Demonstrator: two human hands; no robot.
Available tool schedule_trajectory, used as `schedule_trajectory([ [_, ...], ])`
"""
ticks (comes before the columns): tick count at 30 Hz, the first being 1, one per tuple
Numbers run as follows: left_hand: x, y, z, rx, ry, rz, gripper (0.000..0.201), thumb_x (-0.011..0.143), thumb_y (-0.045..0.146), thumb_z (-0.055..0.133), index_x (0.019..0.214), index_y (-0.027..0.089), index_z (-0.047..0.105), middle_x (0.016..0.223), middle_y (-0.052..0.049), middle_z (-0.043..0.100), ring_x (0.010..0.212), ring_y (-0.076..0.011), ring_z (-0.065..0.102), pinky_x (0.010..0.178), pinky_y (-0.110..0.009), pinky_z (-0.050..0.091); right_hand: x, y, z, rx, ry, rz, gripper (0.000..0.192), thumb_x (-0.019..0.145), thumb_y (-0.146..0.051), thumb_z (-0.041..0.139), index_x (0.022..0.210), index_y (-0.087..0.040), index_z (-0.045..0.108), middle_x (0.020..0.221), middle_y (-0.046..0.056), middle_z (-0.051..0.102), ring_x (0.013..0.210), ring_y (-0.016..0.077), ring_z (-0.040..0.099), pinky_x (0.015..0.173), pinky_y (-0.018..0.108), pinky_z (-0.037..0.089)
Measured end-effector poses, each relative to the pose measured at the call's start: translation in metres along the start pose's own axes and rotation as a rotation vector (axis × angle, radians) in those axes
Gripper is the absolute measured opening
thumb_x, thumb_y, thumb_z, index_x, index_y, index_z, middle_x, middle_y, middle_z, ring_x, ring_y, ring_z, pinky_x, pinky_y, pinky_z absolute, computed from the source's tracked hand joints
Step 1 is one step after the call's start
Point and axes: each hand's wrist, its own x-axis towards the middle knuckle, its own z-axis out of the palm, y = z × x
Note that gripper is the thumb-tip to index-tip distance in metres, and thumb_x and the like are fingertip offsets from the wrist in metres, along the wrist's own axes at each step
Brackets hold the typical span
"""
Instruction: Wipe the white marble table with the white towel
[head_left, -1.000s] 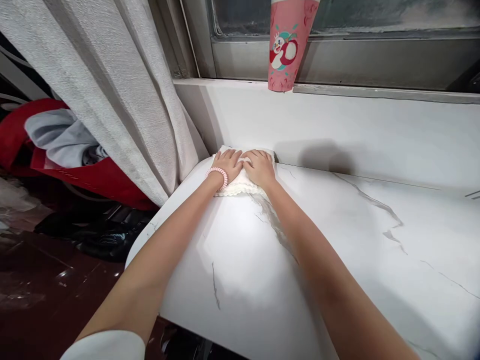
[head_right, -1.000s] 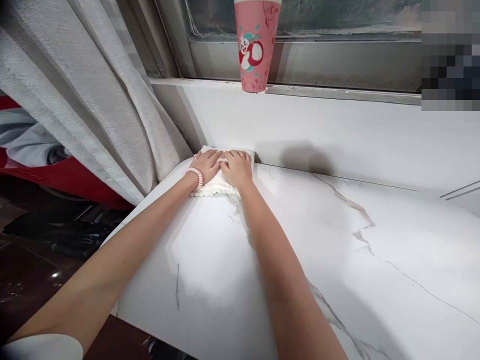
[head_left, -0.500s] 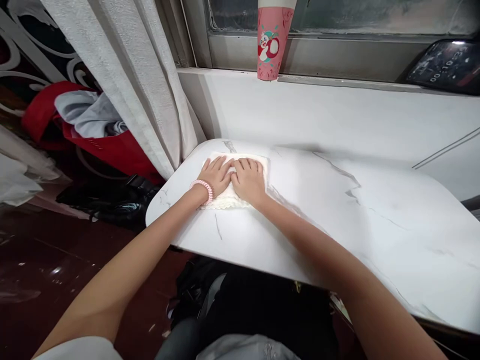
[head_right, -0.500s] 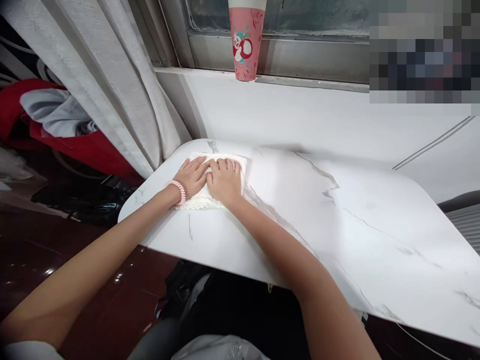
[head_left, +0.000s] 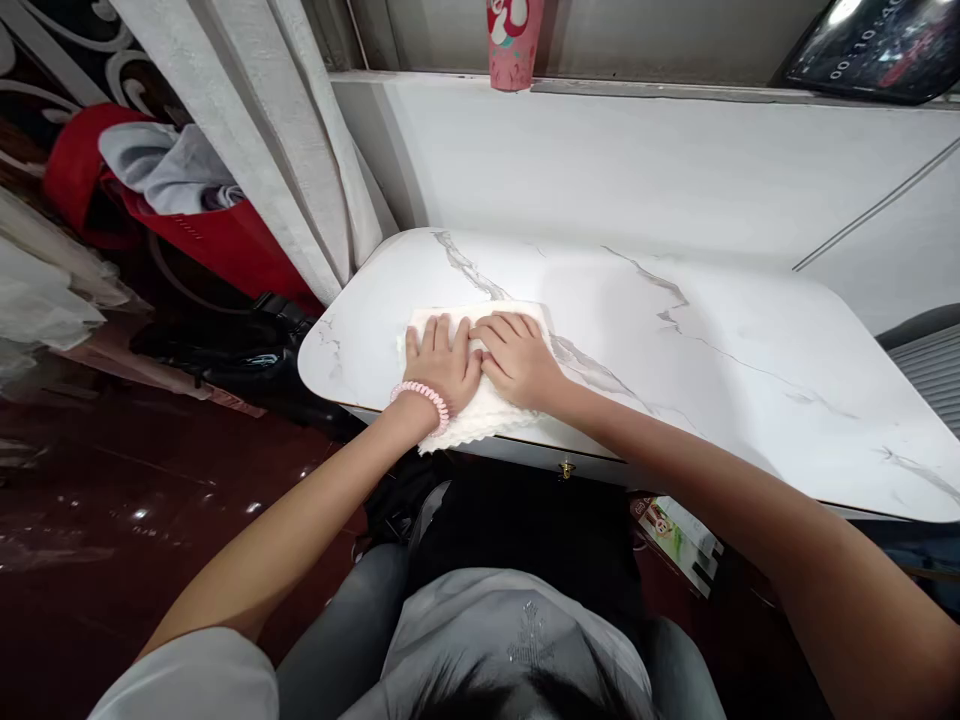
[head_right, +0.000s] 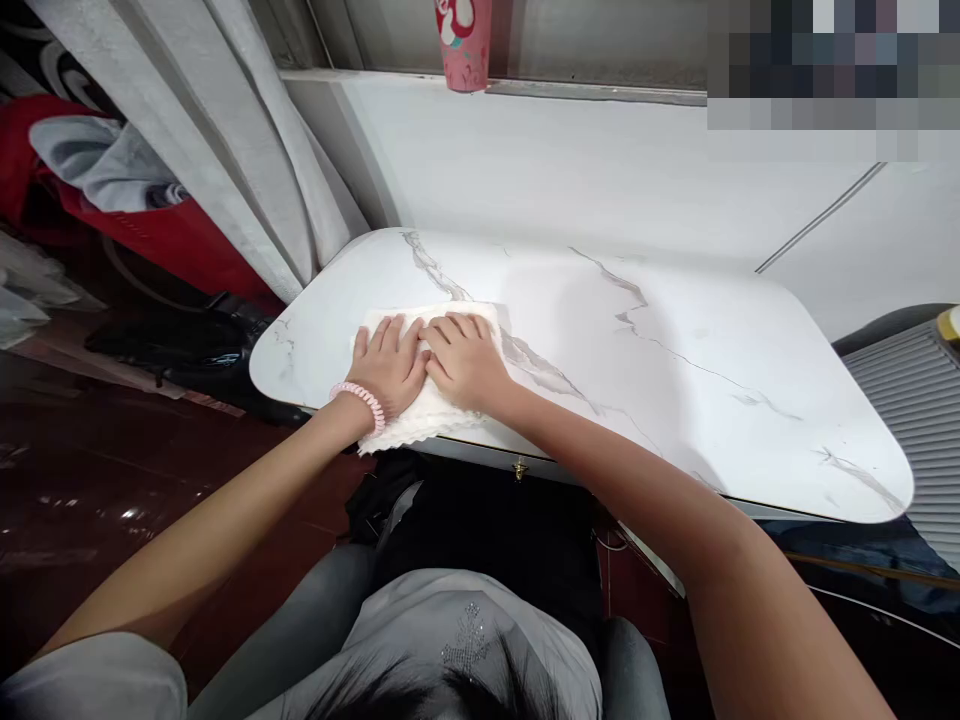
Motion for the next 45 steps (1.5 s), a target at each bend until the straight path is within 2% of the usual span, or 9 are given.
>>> schedule_trajectory([
  [5,0.058,0.026,0.0,-0.015,-0.019,0.068,0.061,0.1,0.039,0.024,0.155,0.015,0.032,0.163,-0.015,0.03,0.153,-0.0294,0.023,0.124,-0.055,0.014,0.014,0.053,-0.012,-0.019,0.032,0.071,0.036,0.092,-0.016,0.04,0.119,-0.019,0.063,0.127,0.01,0.065,0.125,0.0271,0.049,0.111,0.045,0.03],
  [9,0.131,0.03,0.005,-0.082,-0.003,0.196,0.058,0.099,0.039,0.028,0.152,0.019,0.038,0.161,-0.011,0.036,0.151,-0.0244,0.028,0.125,-0.049,0.014,0.042,0.095,-0.012,-0.1,0.08,0.226,0.038,0.093,-0.018,0.039,0.122,-0.019,0.062,0.13,0.011,0.062,0.127,0.0286,0.047,0.112,0.046,0.029],
  [13,0.189,0.031,0.009,-0.153,0.027,0.243,0.055,0.098,0.039,0.031,0.148,0.021,0.043,0.157,-0.009,0.043,0.148,-0.0218,0.032,0.125,-0.047,0.015,0.071,0.132,-0.009,-0.114,0.117,0.275,0.037,0.092,-0.019,0.039,0.12,-0.02,0.063,0.13,0.012,0.062,0.127,0.0299,0.047,0.112,0.048,0.028],
  [19,0.241,0.039,0.014,-0.16,0.05,0.218,0.053,0.097,0.04,0.03,0.146,0.024,0.045,0.154,-0.007,0.046,0.145,-0.0225,0.036,0.125,-0.046,0.017,0.103,0.177,-0.011,-0.015,0.175,0.304,0.035,0.089,-0.019,0.042,0.113,-0.022,0.066,0.127,0.008,0.065,0.126,0.0287,0.049,0.113,0.047,0.029],
  [24,0.265,0.057,0.018,-0.109,0.074,0.229,0.054,0.098,0.039,0.027,0.146,0.023,0.045,0.152,-0.009,0.048,0.143,-0.0237,0.039,0.124,-0.048,0.018,0.108,0.202,-0.018,-0.018,0.202,0.339,0.035,0.09,-0.019,0.042,0.113,-0.022,0.067,0.127,0.007,0.066,0.125,0.0285,0.051,0.112,0.048,0.031],
  [29,0.258,0.078,0.022,-0.093,0.096,0.25,0.056,0.099,0.037,0.025,0.149,0.02,0.043,0.156,-0.01,0.044,0.147,-0.0243,0.034,0.125,-0.049,0.016,0.091,0.206,-0.026,-0.034,0.221,0.372,0.036,0.089,-0.02,0.042,0.113,-0.021,0.068,0.126,0.008,0.066,0.124,0.0272,0.051,0.112,0.045,0.031],
  [36,0.22,0.095,0.023,-0.11,0.07,0.289,0.058,0.099,0.039,0.025,0.151,0.02,0.041,0.161,-0.01,0.037,0.151,-0.0238,0.029,0.125,-0.048,0.015,0.049,0.181,-0.038,-0.147,0.141,0.398,0.041,0.093,-0.02,0.039,0.125,-0.02,0.064,0.135,0.009,0.062,0.131,0.0269,0.045,0.115,0.045,0.027],
  [40,0.183,0.1,0.018,-0.108,0.038,0.272,0.059,0.099,0.04,0.024,0.152,0.019,0.039,0.162,-0.011,0.035,0.152,-0.0238,0.027,0.126,-0.048,0.014,0.025,0.157,-0.043,-0.206,0.081,0.409,0.043,0.094,-0.021,0.037,0.129,-0.019,0.061,0.138,0.009,0.06,0.132,0.0271,0.044,0.115,0.046,0.027],
  [45,0.114,0.105,0.015,-0.09,0.039,0.213,0.06,0.1,0.039,0.022,0.154,0.017,0.037,0.163,-0.013,0.032,0.152,-0.0262,0.025,0.125,-0.052,0.013,-0.016,0.12,-0.049,-0.179,0.071,0.313,0.043,0.093,-0.02,0.037,0.128,-0.02,0.062,0.136,0.009,0.061,0.13,0.0264,0.046,0.114,0.045,0.029],
])
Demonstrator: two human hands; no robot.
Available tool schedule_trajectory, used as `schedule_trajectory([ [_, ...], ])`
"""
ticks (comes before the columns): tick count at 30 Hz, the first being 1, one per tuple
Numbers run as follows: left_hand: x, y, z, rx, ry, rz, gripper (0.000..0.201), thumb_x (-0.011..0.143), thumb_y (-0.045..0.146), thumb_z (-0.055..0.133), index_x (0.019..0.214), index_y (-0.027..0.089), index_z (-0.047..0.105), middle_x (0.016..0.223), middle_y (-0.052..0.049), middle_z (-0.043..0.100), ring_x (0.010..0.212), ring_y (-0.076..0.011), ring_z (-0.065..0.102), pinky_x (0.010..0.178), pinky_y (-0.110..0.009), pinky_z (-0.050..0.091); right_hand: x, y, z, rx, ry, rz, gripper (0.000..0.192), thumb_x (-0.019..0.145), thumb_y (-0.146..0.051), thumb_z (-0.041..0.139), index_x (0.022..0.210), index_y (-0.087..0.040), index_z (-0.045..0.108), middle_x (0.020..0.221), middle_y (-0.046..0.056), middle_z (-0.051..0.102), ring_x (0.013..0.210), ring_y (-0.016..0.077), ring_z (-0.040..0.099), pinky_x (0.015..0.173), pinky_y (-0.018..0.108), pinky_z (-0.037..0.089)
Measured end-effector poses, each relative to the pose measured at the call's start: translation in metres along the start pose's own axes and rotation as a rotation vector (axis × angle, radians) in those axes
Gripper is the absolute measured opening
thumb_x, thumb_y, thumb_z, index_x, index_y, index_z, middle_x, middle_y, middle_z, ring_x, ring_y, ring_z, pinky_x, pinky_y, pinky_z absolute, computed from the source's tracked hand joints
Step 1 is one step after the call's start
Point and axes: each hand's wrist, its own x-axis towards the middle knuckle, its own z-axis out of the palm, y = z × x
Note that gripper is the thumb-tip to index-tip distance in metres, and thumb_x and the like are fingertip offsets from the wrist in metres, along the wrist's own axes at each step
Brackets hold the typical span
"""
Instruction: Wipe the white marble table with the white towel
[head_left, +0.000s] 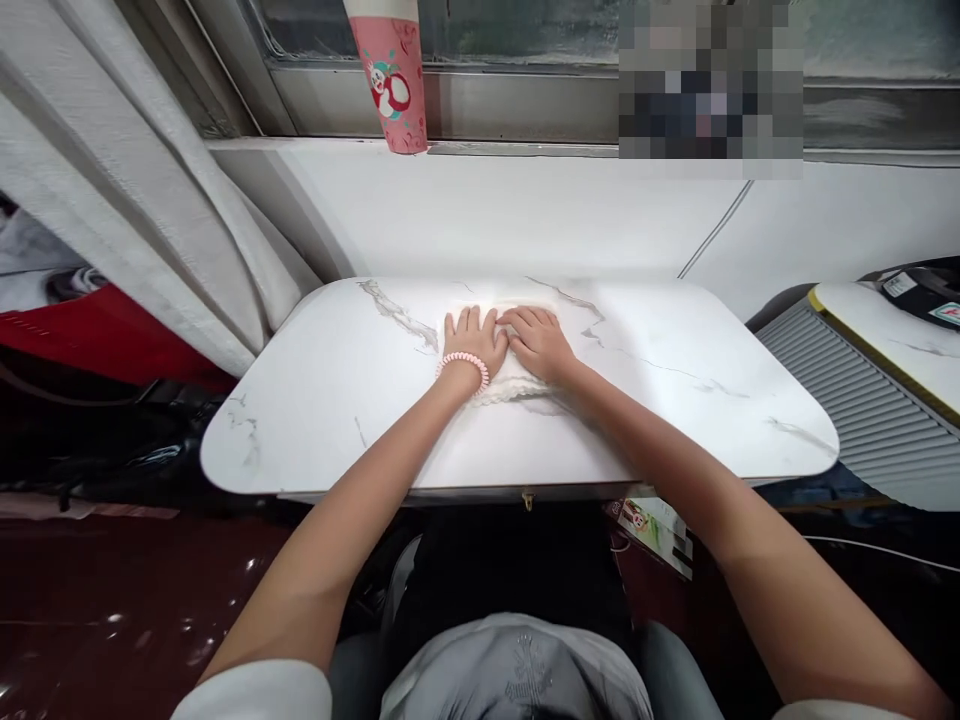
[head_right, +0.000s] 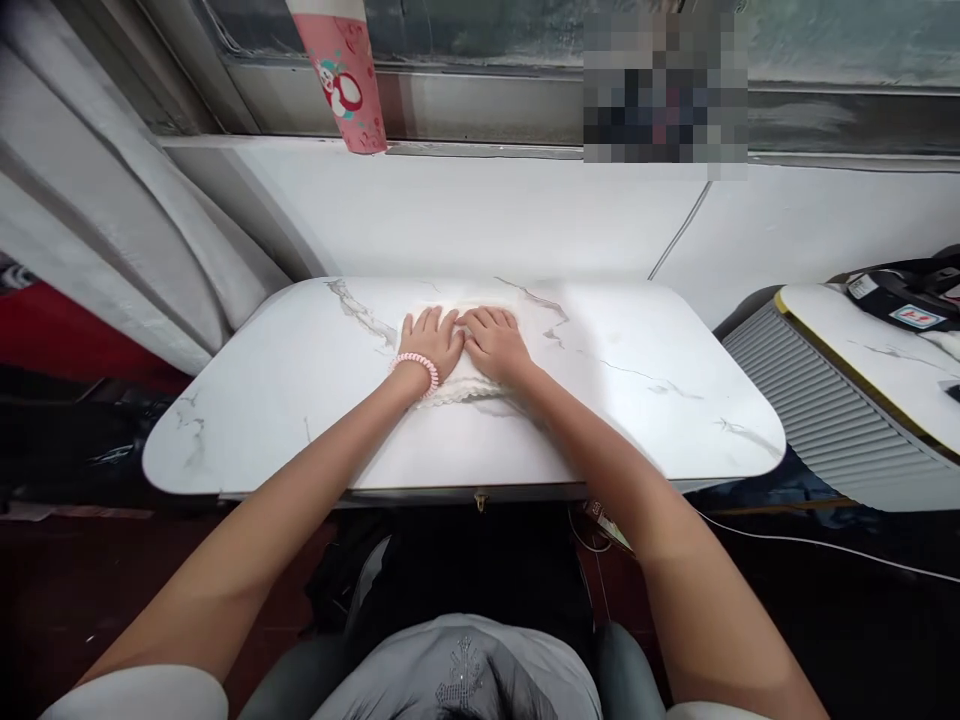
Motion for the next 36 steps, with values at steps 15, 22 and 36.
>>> schedule_trajectory([
  [15,-0.109,0.102,-0.006,-0.025,-0.122,0.105,0.066,0.099,0.043,0.019,0.157,0.014,0.028,0.165,-0.013,0.026,0.154,-0.0332,0.018,0.125,-0.058,0.011,-0.14,0.01,-0.068,-0.019,-0.014,-0.108,0.039,0.096,-0.032,0.036,0.123,-0.021,0.062,0.133,0.013,0.062,0.127,0.0301,0.051,0.109,0.05,0.037],
  [22,-0.06,0.111,0.004,-0.03,-0.101,0.157,0.065,0.099,0.044,0.021,0.156,0.016,0.031,0.164,-0.013,0.029,0.153,-0.0325,0.021,0.124,-0.058,0.012,-0.117,0.042,-0.066,-0.044,0.02,0.0,0.04,0.093,-0.028,0.038,0.125,-0.02,0.06,0.137,0.013,0.059,0.128,0.0312,0.051,0.109,0.051,0.035],
  [36,0.094,0.091,0.022,-0.021,-0.01,0.196,0.059,0.097,0.042,0.025,0.151,0.023,0.041,0.158,-0.008,0.042,0.148,-0.0256,0.032,0.124,-0.05,0.018,0.008,0.122,-0.037,0.004,0.078,0.226,0.041,0.092,-0.028,0.044,0.128,-0.018,0.061,0.138,0.011,0.059,0.131,0.0304,0.048,0.115,0.049,0.031],
])
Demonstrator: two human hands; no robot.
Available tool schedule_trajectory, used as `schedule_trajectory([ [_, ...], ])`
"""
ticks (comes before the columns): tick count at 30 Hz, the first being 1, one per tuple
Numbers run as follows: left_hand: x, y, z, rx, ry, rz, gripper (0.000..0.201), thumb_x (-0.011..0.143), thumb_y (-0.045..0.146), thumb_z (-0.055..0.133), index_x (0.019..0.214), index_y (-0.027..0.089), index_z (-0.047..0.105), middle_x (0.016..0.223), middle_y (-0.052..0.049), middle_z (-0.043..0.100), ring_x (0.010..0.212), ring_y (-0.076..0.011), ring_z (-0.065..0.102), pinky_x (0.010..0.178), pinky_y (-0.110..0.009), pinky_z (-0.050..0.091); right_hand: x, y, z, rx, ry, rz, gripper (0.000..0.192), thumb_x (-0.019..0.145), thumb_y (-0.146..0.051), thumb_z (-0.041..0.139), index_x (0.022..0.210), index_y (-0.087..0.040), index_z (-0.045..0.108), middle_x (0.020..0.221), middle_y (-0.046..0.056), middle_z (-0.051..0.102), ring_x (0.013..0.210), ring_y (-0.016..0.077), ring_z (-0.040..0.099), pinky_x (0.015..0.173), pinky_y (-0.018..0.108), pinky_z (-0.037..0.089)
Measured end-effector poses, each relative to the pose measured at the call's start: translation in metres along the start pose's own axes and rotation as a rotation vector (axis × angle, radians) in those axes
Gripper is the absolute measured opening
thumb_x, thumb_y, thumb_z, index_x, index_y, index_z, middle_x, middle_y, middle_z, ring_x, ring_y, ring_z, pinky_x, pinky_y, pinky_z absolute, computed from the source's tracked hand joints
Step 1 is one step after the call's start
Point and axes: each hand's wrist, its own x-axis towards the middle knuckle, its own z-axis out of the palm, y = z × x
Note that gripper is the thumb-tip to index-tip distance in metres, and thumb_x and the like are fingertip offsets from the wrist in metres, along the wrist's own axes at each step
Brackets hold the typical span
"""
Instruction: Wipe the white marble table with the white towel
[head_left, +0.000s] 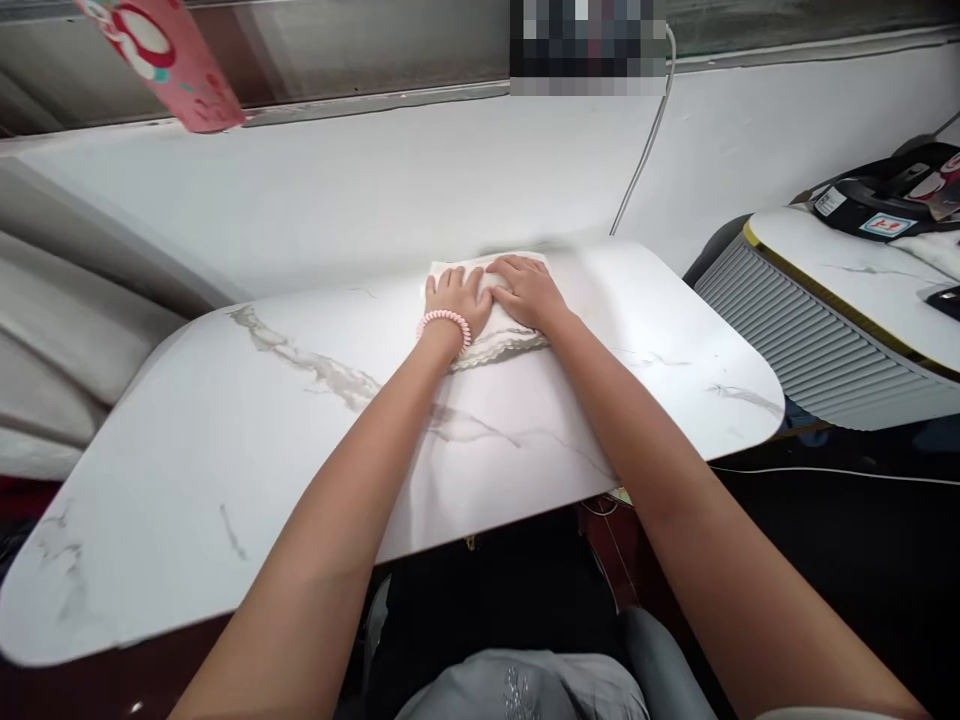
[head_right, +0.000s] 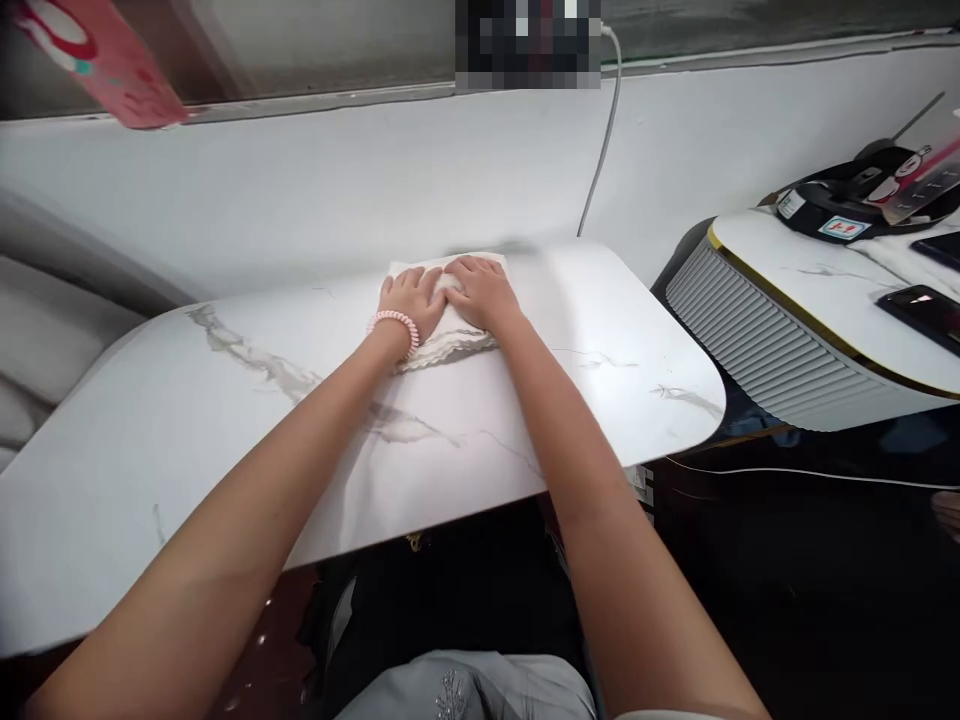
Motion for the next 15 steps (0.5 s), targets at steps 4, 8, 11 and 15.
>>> schedule_trajectory([
  [4,0.03,-0.005,0.005,-0.005,0.026,-0.009,0.057,0.096,0.04,0.026,0.149,0.025,0.043,0.156,-0.008,0.044,0.147,-0.0265,0.034,0.124,-0.052,0.019,0.025,0.012,0.004,-0.005,0.0,0.023,0.042,0.092,-0.026,0.042,0.129,-0.017,0.06,0.141,0.011,0.058,0.134,0.0284,0.046,0.118,0.046,0.028],
  [8,0.051,-0.006,0.009,-0.013,0.049,-0.013,0.057,0.096,0.04,0.026,0.148,0.026,0.044,0.155,-0.009,0.045,0.146,-0.0284,0.036,0.123,-0.054,0.02,0.041,0.023,0.007,-0.003,0.014,0.032,0.042,0.092,-0.027,0.041,0.128,-0.017,0.06,0.139,0.01,0.058,0.134,0.0299,0.046,0.117,0.048,0.028],
  [11,0.056,-0.005,0.011,-0.006,0.059,-0.026,0.057,0.096,0.04,0.024,0.149,0.027,0.044,0.155,-0.007,0.046,0.146,-0.028,0.036,0.123,-0.055,0.021,0.046,0.028,0.01,0.009,0.044,0.033,0.041,0.093,-0.028,0.04,0.126,-0.018,0.061,0.136,0.01,0.06,0.131,0.0309,0.047,0.116,0.05,0.029],
  [15,0.054,-0.002,0.011,0.029,0.052,-0.043,0.059,0.097,0.039,0.02,0.151,0.025,0.04,0.157,-0.007,0.043,0.148,-0.0257,0.033,0.124,-0.053,0.02,0.043,0.029,0.011,0.018,0.061,0.039,0.04,0.094,-0.027,0.04,0.127,-0.018,0.062,0.139,0.01,0.058,0.133,0.0286,0.046,0.117,0.048,0.03],
])
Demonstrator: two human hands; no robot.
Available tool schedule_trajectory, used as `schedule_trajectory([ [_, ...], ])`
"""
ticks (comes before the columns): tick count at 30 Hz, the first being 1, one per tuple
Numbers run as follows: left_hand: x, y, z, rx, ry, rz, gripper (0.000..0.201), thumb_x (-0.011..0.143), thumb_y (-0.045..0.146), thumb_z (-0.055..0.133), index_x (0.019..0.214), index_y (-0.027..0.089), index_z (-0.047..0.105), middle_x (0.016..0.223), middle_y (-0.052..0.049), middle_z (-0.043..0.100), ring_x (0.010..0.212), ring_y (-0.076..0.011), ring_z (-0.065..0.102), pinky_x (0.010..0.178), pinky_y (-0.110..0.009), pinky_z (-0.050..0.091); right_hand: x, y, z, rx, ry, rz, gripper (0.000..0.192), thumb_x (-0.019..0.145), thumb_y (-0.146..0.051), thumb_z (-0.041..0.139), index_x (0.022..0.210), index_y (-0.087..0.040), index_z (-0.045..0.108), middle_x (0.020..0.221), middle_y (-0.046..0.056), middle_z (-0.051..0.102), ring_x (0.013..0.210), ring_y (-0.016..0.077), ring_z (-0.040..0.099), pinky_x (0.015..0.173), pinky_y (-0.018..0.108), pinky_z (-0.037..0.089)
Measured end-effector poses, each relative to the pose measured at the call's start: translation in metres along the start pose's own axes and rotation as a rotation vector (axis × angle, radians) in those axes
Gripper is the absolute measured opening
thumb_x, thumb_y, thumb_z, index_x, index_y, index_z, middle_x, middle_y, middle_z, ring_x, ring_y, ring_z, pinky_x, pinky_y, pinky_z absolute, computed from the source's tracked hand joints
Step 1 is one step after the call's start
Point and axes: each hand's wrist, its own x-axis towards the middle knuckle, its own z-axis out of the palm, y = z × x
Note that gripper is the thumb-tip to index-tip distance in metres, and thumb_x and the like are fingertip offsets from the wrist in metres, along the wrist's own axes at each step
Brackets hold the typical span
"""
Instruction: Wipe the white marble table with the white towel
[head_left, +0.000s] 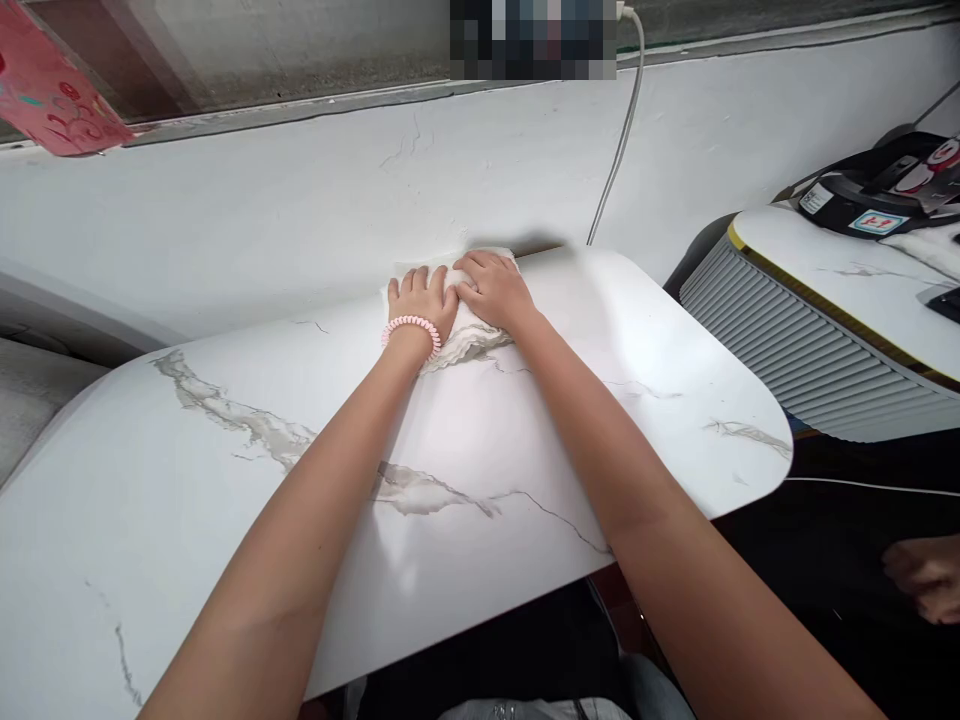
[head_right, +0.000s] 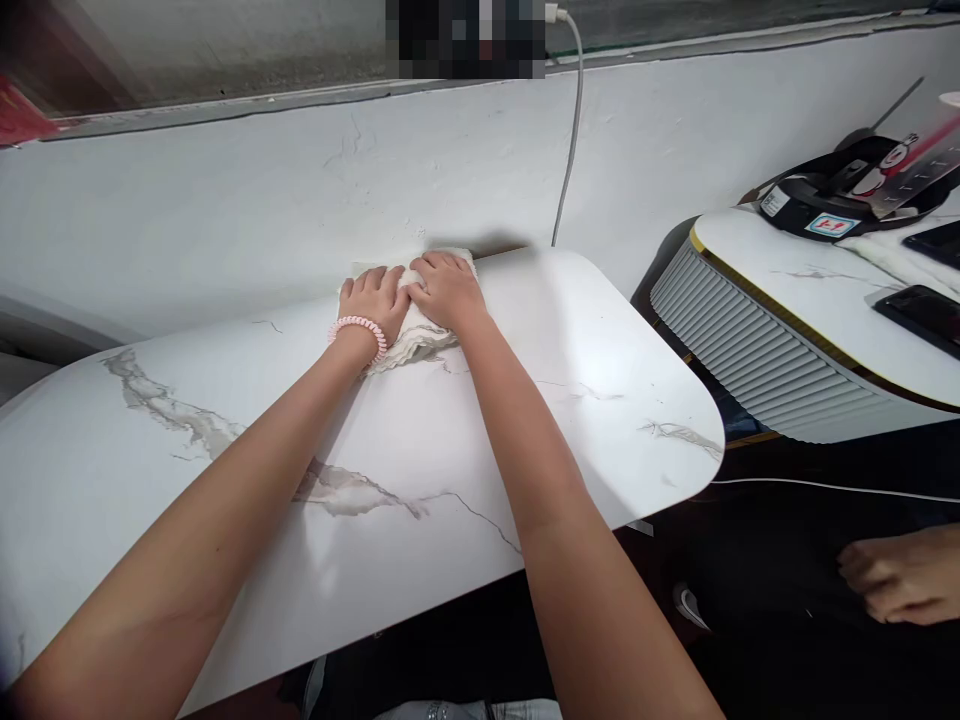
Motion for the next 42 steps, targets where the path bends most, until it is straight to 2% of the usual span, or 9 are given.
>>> schedule_trajectory([
  [5,-0.018,0.012,-0.002,0.002,-0.011,0.005,0.059,0.098,0.039,0.021,0.152,0.024,0.04,0.159,-0.008,0.04,0.149,-0.0263,0.032,0.124,-0.054,0.02,-0.021,-0.003,-0.011,-0.038,-0.041,0.004,0.043,0.096,-0.027,0.04,0.132,-0.015,0.059,0.146,0.011,0.054,0.138,0.0271,0.044,0.119,0.047,0.028],
  [9,-0.045,0.03,-0.006,-0.01,-0.024,0.016,0.06,0.098,0.038,0.021,0.153,0.022,0.038,0.16,-0.01,0.038,0.15,-0.0269,0.03,0.124,-0.055,0.018,-0.052,-0.005,-0.026,-0.056,-0.049,0.004,0.044,0.096,-0.026,0.04,0.134,-0.016,0.059,0.147,0.012,0.053,0.138,0.028,0.044,0.119,0.049,0.028],
  [16,-0.109,0.06,-0.016,-0.058,-0.079,0.074,0.06,0.099,0.039,0.02,0.154,0.023,0.036,0.162,-0.009,0.034,0.152,-0.0294,0.026,0.123,-0.063,0.008,-0.127,-0.021,-0.052,-0.136,-0.03,0.029,0.043,0.097,-0.029,0.04,0.134,-0.017,0.059,0.148,0.012,0.053,0.137,0.0287,0.045,0.117,0.048,0.03],
  [21,-0.166,0.08,-0.024,-0.046,-0.118,0.115,0.063,0.099,0.041,0.021,0.156,0.016,0.032,0.164,-0.013,0.028,0.153,-0.0328,0.02,0.124,-0.062,0.008,-0.186,-0.036,-0.076,-0.178,-0.03,-0.029,0.042,0.099,-0.03,0.038,0.134,-0.019,0.057,0.148,0.012,0.052,0.139,0.028,0.044,0.117,0.049,0.031],
  [26,-0.203,0.102,-0.029,-0.016,-0.16,0.13,0.065,0.1,0.044,0.019,0.157,0.015,0.028,0.165,-0.014,0.026,0.154,-0.0355,0.017,0.123,-0.063,0.007,-0.225,-0.029,-0.097,-0.144,-0.057,-0.109,0.043,0.098,-0.036,0.04,0.135,-0.02,0.057,0.144,0.012,0.055,0.136,0.029,0.048,0.115,0.05,0.036],
  [29,-0.202,0.112,-0.03,-0.014,-0.174,0.147,0.065,0.1,0.045,0.019,0.158,0.016,0.027,0.165,-0.014,0.026,0.153,-0.0358,0.017,0.123,-0.063,0.005,-0.228,-0.018,-0.104,-0.1,-0.039,-0.102,0.042,0.097,-0.037,0.043,0.134,-0.025,0.059,0.143,0.01,0.056,0.134,0.031,0.05,0.113,0.054,0.039],
  [32,-0.187,0.117,-0.029,-0.034,-0.185,0.151,0.065,0.1,0.045,0.019,0.157,0.016,0.027,0.165,-0.014,0.027,0.153,-0.0355,0.017,0.123,-0.062,0.004,-0.217,-0.005,-0.106,-0.063,-0.027,-0.094,0.039,0.095,-0.035,0.047,0.131,-0.027,0.06,0.14,0.008,0.057,0.132,0.032,0.051,0.111,0.056,0.04],
  [37,-0.143,0.119,-0.021,-0.073,-0.186,0.153,0.065,0.099,0.046,0.019,0.157,0.018,0.028,0.165,-0.01,0.027,0.154,-0.0323,0.016,0.124,-0.059,0.004,-0.181,0.02,-0.099,-0.059,0.004,-0.066,0.038,0.092,-0.032,0.048,0.127,-0.024,0.062,0.136,0.01,0.061,0.13,0.033,0.051,0.109,0.057,0.039],
  [42,-0.091,0.116,-0.01,-0.109,-0.151,0.114,0.064,0.099,0.044,0.02,0.156,0.018,0.031,0.164,-0.01,0.03,0.153,-0.0301,0.02,0.125,-0.056,0.006,-0.129,0.048,-0.086,-0.08,0.022,-0.028,0.035,0.092,-0.033,0.045,0.121,-0.024,0.064,0.134,0.009,0.063,0.128,0.0313,0.053,0.109,0.053,0.039],
])
